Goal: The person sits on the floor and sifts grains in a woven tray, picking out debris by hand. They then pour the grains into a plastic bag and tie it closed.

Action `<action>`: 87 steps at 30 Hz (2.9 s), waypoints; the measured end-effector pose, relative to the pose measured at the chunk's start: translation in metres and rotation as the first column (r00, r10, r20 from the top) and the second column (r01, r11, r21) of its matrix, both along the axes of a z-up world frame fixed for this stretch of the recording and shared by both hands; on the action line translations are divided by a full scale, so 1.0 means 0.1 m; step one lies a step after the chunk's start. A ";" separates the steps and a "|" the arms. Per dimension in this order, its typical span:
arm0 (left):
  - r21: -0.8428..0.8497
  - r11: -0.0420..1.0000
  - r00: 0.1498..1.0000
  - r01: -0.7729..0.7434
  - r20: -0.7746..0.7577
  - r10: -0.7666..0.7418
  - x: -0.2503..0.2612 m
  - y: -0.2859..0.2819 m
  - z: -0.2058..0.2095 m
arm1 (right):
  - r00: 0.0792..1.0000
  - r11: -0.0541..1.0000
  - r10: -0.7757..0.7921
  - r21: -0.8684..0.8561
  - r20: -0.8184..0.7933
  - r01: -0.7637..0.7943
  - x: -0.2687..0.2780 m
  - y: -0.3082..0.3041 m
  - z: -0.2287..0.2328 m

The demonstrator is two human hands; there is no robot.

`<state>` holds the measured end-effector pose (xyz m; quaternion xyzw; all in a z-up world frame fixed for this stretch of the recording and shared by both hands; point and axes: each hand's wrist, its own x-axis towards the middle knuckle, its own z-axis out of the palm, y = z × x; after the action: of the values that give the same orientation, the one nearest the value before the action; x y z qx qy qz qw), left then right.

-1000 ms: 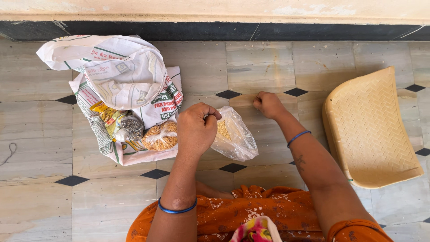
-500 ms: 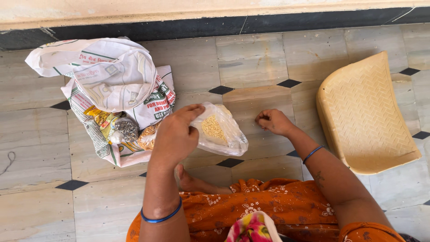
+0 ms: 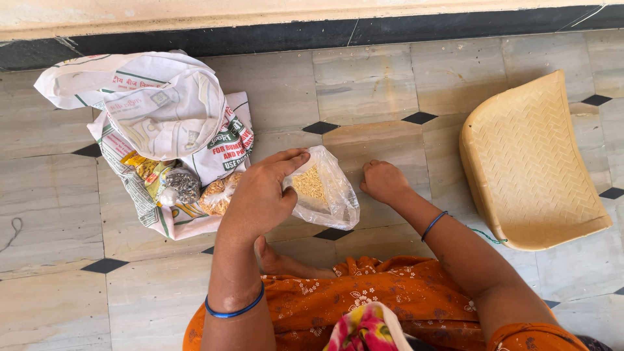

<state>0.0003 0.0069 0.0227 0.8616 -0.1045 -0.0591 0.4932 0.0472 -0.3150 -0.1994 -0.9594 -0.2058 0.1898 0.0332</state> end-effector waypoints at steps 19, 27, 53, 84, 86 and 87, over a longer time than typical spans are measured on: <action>-0.030 0.999 0.999 0.039 0.028 -0.038 -0.01 -0.05 -0.05 | 0.975 0.807 0.138 0.590 -0.173 -0.009 -0.29 1.05 2.51; -0.050 0.998 0.997 0.041 0.061 -0.038 0.01 -0.05 -0.12 | 0.993 0.670 -0.113 0.735 -0.042 0.107 -0.39 0.04 1.93; 0.007 1.000 0.999 -0.025 0.043 0.024 0.01 -0.13 -0.04 | 0.885 0.888 -0.457 -0.014 0.089 0.460 -0.28 -1.48 0.65; 0.034 0.998 0.998 -0.058 -0.017 0.058 0.00 -0.16 -0.04 | 0.989 0.981 0.144 0.137 -0.018 -0.141 -0.56 -0.70 0.53; 0.035 0.998 0.998 -0.061 -0.004 0.061 0.00 -0.15 -0.03 | 0.969 0.966 0.244 0.080 0.028 -0.246 -0.55 -0.72 0.49; 0.036 0.998 0.998 -0.054 0.034 0.052 0.00 -0.16 -0.04 | 0.955 0.954 0.292 0.052 0.047 -0.294 -0.55 -0.72 0.46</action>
<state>0.0004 -0.0092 0.0186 0.8740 -0.0886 -0.0337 0.4767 -0.0079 -0.3868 -0.1537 -0.9205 -0.3518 0.1678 0.0288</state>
